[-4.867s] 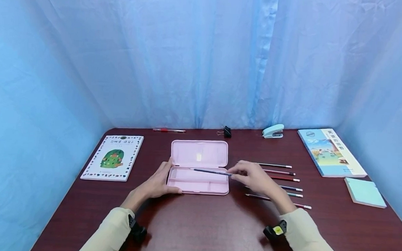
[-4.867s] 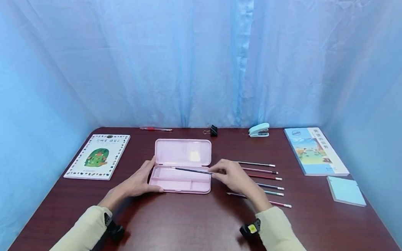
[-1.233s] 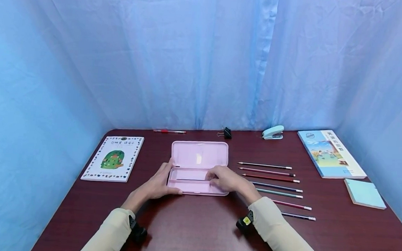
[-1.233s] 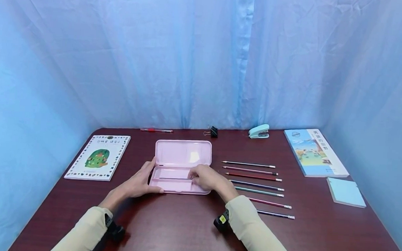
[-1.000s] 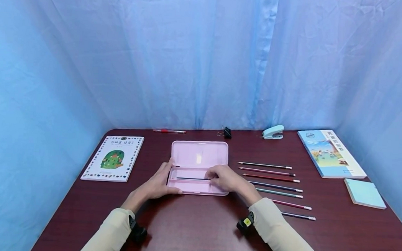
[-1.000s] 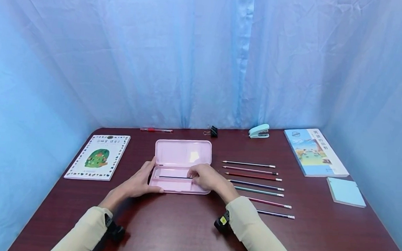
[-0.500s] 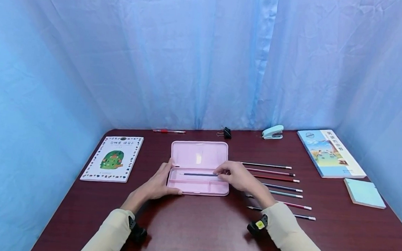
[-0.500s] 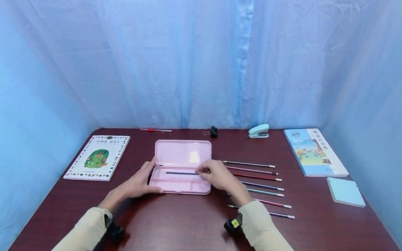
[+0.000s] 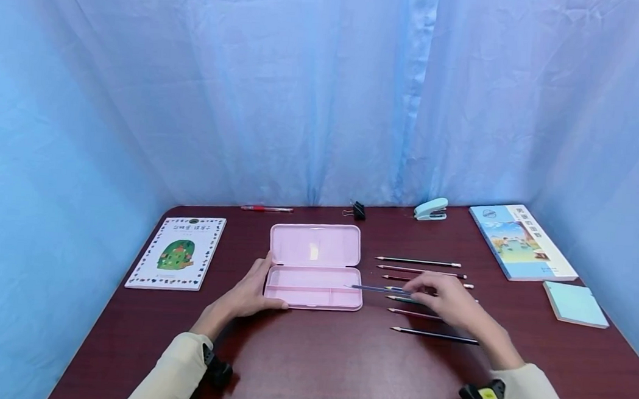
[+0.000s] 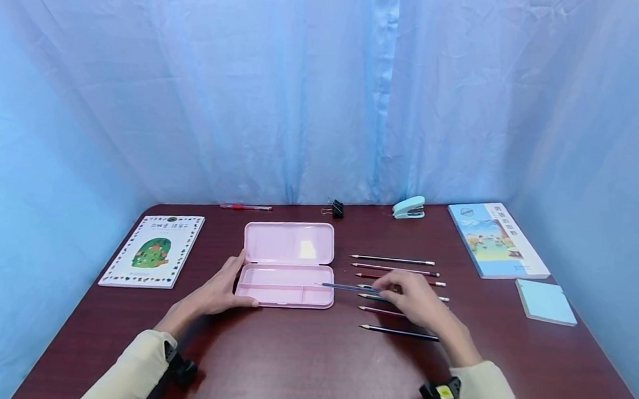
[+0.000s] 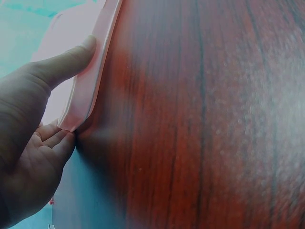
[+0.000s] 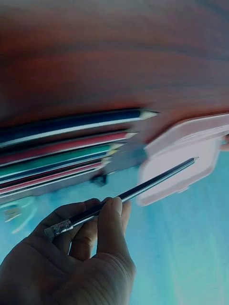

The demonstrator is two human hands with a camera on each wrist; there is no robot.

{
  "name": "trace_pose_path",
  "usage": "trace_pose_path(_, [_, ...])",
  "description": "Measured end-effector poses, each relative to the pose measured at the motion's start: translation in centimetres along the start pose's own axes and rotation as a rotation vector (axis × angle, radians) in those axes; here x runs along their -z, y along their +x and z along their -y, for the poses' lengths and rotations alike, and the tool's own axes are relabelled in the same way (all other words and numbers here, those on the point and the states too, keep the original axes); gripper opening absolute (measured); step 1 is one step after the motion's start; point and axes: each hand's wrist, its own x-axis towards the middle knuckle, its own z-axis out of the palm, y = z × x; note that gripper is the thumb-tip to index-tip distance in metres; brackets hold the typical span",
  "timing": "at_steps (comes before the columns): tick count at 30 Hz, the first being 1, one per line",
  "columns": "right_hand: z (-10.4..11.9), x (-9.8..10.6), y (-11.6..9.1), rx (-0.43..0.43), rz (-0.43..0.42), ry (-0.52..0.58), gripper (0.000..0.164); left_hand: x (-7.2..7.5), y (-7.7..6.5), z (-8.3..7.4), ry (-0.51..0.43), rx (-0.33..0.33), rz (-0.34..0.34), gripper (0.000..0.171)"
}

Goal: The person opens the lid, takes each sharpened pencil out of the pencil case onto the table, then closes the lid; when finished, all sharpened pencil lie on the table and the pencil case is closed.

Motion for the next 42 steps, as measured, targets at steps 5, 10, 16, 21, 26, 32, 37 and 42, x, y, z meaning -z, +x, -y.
trace_pose_path(5, [-1.2,1.9,-3.8,-0.052,-0.040,-0.071,0.018,0.0,0.0,0.1,-0.011,-0.012,-0.003,0.122])
trace_pose_path(10, [-1.9,3.0,-7.3,-0.084,-0.065,-0.087,0.020,0.1,-0.1,0.1,-0.007,-0.030,-0.006,0.121])
trace_pose_path(16, [-2.5,3.1,-10.0,-0.111,-0.060,-0.082,0.023,0.3,-0.2,-0.1,-0.022,-0.007,0.005,0.121])
trace_pose_path(21, [-2.8,2.2,-11.1,-0.101,-0.048,-0.056,0.026,0.4,-0.2,-0.3,-0.029,0.019,0.016,0.121])
trace_pose_path(26, [-3.1,1.6,-11.6,-0.104,-0.030,-0.050,0.030,0.4,-0.2,-0.3,-0.023,0.025,0.018,0.121])
trace_pose_path(32, [-3.1,1.3,-11.8,-0.131,-0.021,-0.075,0.032,0.4,-0.1,-0.3,-0.020,0.034,0.022,0.121])
trace_pose_path(37, [-3.2,1.2,-11.9,-0.143,-0.017,-0.091,0.033,0.3,-0.1,-0.3,-0.021,0.039,0.018,0.121])
trace_pose_path(42, [-3.2,1.2,-12.1,-0.149,-0.012,-0.092,0.035,0.1,-0.1,-0.3,-0.011,0.039,0.017,0.121])
